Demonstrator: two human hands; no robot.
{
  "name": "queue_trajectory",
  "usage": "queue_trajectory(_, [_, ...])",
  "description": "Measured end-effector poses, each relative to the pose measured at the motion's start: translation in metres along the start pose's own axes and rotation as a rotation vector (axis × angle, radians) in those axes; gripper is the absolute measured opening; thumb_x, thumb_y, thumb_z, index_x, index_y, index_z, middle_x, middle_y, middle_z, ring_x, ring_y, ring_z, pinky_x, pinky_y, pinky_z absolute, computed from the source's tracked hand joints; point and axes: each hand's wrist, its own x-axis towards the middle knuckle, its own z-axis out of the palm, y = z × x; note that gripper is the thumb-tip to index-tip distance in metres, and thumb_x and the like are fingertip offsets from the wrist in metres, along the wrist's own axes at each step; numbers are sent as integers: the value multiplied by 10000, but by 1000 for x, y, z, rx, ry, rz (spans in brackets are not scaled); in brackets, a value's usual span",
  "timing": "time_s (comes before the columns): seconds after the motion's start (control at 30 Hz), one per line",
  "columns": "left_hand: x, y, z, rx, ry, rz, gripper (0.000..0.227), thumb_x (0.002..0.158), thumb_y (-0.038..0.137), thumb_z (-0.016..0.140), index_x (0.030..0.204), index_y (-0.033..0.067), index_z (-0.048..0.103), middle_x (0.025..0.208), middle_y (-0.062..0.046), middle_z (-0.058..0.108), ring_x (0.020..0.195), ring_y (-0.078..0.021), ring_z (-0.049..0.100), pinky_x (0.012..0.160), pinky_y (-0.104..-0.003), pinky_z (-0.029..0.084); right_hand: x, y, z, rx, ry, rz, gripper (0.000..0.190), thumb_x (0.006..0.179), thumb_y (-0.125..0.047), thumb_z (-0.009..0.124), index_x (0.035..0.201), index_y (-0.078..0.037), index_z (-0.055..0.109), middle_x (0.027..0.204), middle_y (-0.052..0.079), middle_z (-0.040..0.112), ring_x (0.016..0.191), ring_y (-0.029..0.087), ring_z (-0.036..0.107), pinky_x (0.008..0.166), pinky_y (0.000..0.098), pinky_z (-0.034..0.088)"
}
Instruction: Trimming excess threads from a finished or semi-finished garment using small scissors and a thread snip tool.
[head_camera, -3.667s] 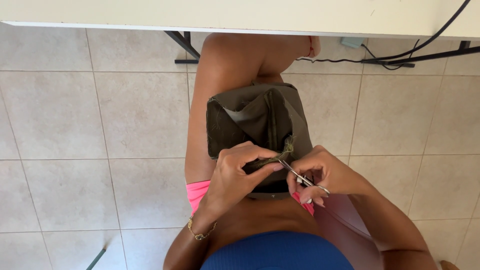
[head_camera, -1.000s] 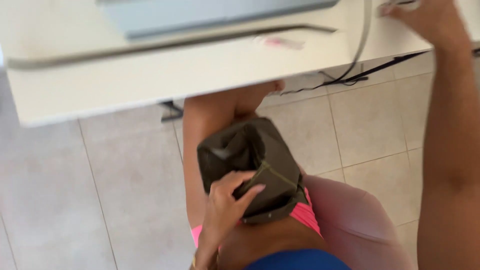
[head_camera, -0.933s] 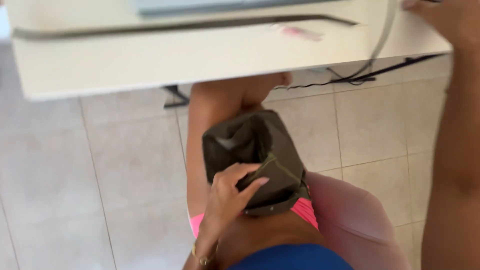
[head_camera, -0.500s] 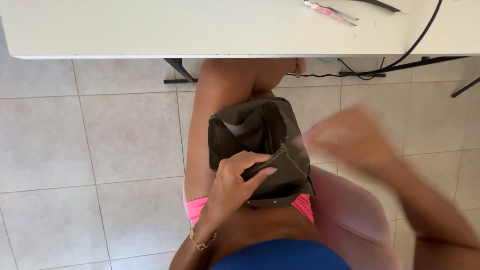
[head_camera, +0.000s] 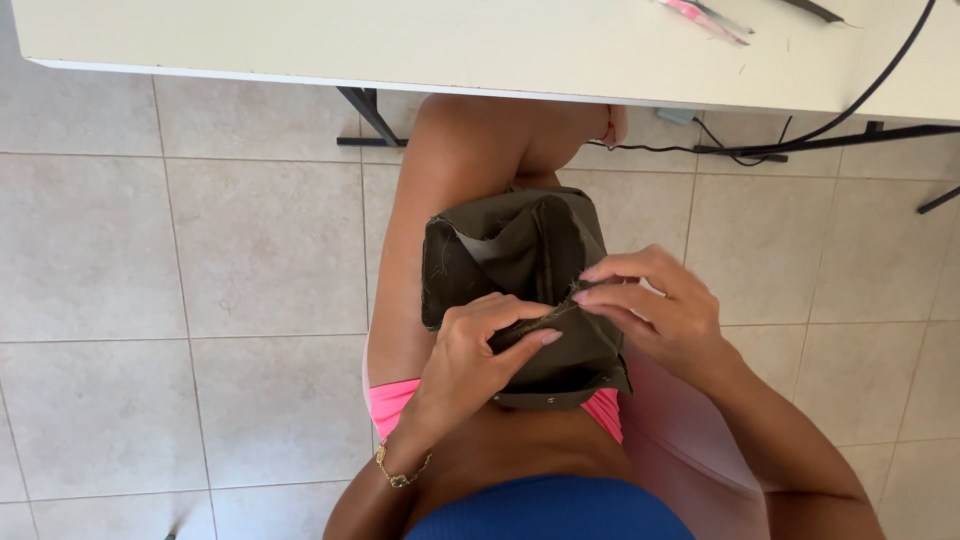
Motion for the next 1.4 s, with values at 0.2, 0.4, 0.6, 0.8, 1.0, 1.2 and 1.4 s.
queue_trajectory(0.2, [-1,-8,13,-9,50,-11,45,956,56,838,998,44,848,798,-107,810,739,-246,752,716,-361,601,-22,-5,27,846,-31,365,68,1086,18,535,1093,29,602,869,190,790,523,182,719,475,285,591])
queue_trajectory(0.4, [1,-2,13,57,71,6,35,936,81,863,965,61,861,767,-100,805,710,-224,747,687,-340,596,-35,8,41,677,29,300,49,1057,37,567,1091,41,602,768,147,754,510,173,679,463,285,584])
queue_trajectory(0.6, [-1,-1,10,66,67,-37,68,926,85,873,966,31,861,764,-139,809,728,-254,760,692,-364,601,-43,38,34,576,202,267,61,1089,-2,577,1088,58,570,715,146,682,520,206,659,490,315,575])
queue_trajectory(0.8, [0,1,7,75,58,-46,85,920,92,877,962,21,857,753,-154,802,732,-264,760,694,-373,605,-44,68,-7,407,247,248,156,1169,-126,515,1074,-5,491,753,87,652,578,169,639,539,277,554])
queue_trajectory(1.0, [1,-4,-2,254,74,38,293,897,261,887,1138,107,826,997,-26,843,898,-130,774,860,-270,624,3,22,-49,287,197,303,390,1167,87,419,821,5,579,673,93,609,514,161,564,522,256,523])
queue_trajectory(1.2, [33,38,-10,510,26,437,382,1078,174,774,1446,139,679,1494,-48,702,1342,-248,685,1220,-454,465,27,-19,-43,447,-45,366,517,1118,-380,493,759,-84,718,715,46,711,537,112,640,545,232,567])
queue_trajectory(1.4, [55,71,-28,464,-4,549,142,1013,32,811,1153,57,808,1037,-20,807,890,-208,688,903,-357,538,49,-19,-18,496,3,83,188,1143,-137,496,1287,-104,612,851,96,739,683,144,725,643,218,644])
